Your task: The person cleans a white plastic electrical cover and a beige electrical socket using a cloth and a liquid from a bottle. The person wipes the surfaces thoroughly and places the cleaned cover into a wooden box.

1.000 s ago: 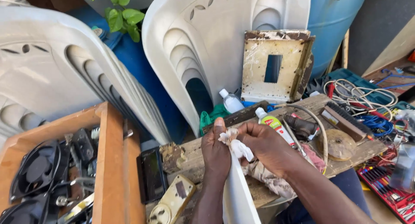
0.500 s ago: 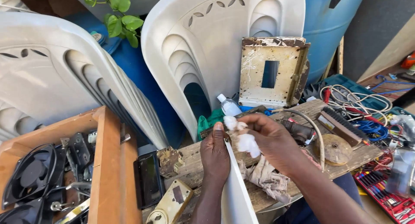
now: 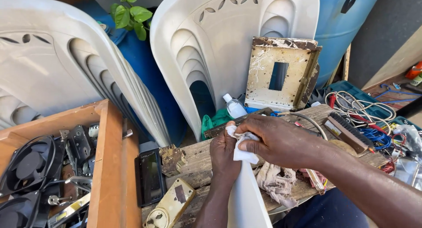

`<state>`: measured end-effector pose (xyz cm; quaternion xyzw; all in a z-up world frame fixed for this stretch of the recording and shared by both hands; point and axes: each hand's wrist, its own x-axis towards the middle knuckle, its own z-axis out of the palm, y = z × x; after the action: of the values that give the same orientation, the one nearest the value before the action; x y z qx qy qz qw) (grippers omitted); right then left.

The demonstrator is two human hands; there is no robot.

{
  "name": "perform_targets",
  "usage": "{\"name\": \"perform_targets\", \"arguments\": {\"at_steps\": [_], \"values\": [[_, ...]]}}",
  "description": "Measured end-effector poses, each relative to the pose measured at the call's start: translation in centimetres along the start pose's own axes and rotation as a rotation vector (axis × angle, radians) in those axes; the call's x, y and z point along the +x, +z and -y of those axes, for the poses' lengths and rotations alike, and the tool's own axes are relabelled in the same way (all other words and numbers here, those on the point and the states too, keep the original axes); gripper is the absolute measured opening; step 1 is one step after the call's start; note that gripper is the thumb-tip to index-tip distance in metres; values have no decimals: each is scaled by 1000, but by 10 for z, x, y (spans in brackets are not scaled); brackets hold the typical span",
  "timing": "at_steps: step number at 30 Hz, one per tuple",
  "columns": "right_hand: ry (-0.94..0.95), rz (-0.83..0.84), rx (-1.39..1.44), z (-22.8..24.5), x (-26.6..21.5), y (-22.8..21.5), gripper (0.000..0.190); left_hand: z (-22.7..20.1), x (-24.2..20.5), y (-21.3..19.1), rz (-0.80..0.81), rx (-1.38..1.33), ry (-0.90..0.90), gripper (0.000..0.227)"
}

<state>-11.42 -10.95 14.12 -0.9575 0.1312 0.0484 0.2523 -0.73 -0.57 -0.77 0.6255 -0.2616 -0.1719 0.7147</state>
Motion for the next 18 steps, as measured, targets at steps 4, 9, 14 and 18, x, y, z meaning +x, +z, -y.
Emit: {"name": "perform_targets", "arguments": {"at_steps": [4, 9, 14, 18], "values": [[190, -21, 35, 6, -1, 7, 41, -22, -4, 6, -30, 47, -90, 55], [221, -189, 520, -25, -4, 38, 28, -15, -7, -7, 92, 1, -103, 43], [189, -272, 723, -52, -7, 61, 32, -12, -13, -23, 314, -170, 45, 20], [95, -275, 896, -73, -4, 75, 29, -32, -18, -34, 417, 22, 149, 19]]}}
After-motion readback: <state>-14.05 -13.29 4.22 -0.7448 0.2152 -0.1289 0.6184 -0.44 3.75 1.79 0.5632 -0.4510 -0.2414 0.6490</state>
